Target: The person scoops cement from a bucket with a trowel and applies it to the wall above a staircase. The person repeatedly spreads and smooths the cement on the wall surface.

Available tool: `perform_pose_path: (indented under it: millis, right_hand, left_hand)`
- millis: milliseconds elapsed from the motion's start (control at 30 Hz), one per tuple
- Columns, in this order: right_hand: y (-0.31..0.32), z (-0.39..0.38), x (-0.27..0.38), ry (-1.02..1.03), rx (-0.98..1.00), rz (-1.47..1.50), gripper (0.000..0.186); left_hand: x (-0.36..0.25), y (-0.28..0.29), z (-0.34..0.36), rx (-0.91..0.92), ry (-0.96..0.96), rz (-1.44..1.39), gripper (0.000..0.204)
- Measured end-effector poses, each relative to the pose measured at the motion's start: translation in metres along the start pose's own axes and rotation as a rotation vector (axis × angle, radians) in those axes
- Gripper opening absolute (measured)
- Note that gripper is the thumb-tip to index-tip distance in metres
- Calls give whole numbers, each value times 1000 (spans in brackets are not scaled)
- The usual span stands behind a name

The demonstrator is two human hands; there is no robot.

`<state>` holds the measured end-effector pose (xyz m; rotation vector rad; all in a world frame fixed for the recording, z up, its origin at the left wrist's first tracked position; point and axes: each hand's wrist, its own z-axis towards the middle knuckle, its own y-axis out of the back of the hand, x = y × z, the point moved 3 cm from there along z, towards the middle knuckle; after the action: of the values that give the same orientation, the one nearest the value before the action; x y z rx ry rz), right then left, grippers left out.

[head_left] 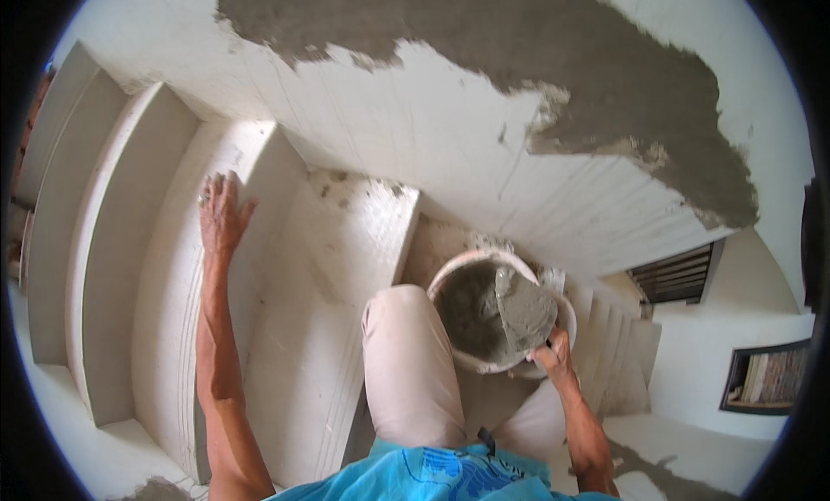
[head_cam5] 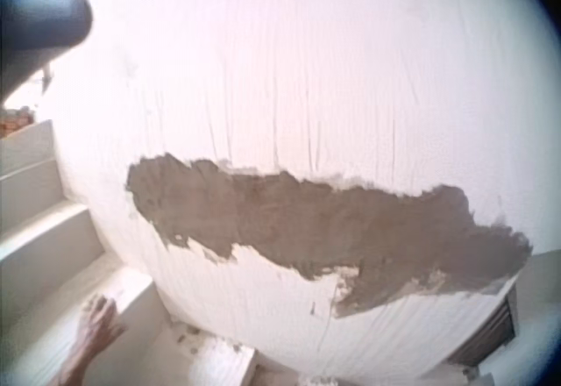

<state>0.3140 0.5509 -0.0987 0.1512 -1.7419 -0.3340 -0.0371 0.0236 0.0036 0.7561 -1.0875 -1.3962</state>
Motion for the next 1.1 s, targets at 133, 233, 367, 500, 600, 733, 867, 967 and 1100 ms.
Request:
perform_pose_path:
  millis: [133, 233, 367, 500, 600, 733, 867, 967, 1100]
  right_hand:
    - [0, 9, -1, 16, -16, -12, 33]
    - [-3, 17, 28, 93, -63, 26, 28]
    - [-5, 39, 46, 184, 22, 21, 30]
    - [-12, 61, 101, 232, 26, 2, 26]
    - [-16, 81, 139, 289, 5, -19, 26]
    - [-32, 102, 196, 394, -21, -10, 26]
    - [-46, 127, 220, 406, 3, -33, 29]
    - [-55, 141, 226, 448, -40, 32, 15]
    - [-65, 150, 222, 459, -50, 24, 9]
  left_hand:
    - [-3, -1, -3, -5, 46, -44, 76]
    - [-8, 4, -1, -14, 54, -74, 76]
    - [-1, 5, -6, -29, 62, -87, 77]
    - [0, 4, -4, -40, 54, -100, 77]
    - [-3, 1, -2, -50, 52, -129, 77]
    - [-3, 5, -3, -33, 70, -137, 77]
    - [0, 4, -7, -57, 72, -129, 78]
    - [-2, 2, -5, -60, 70, -141, 78]
    - [1, -1, -5, -55, 62, -145, 78]
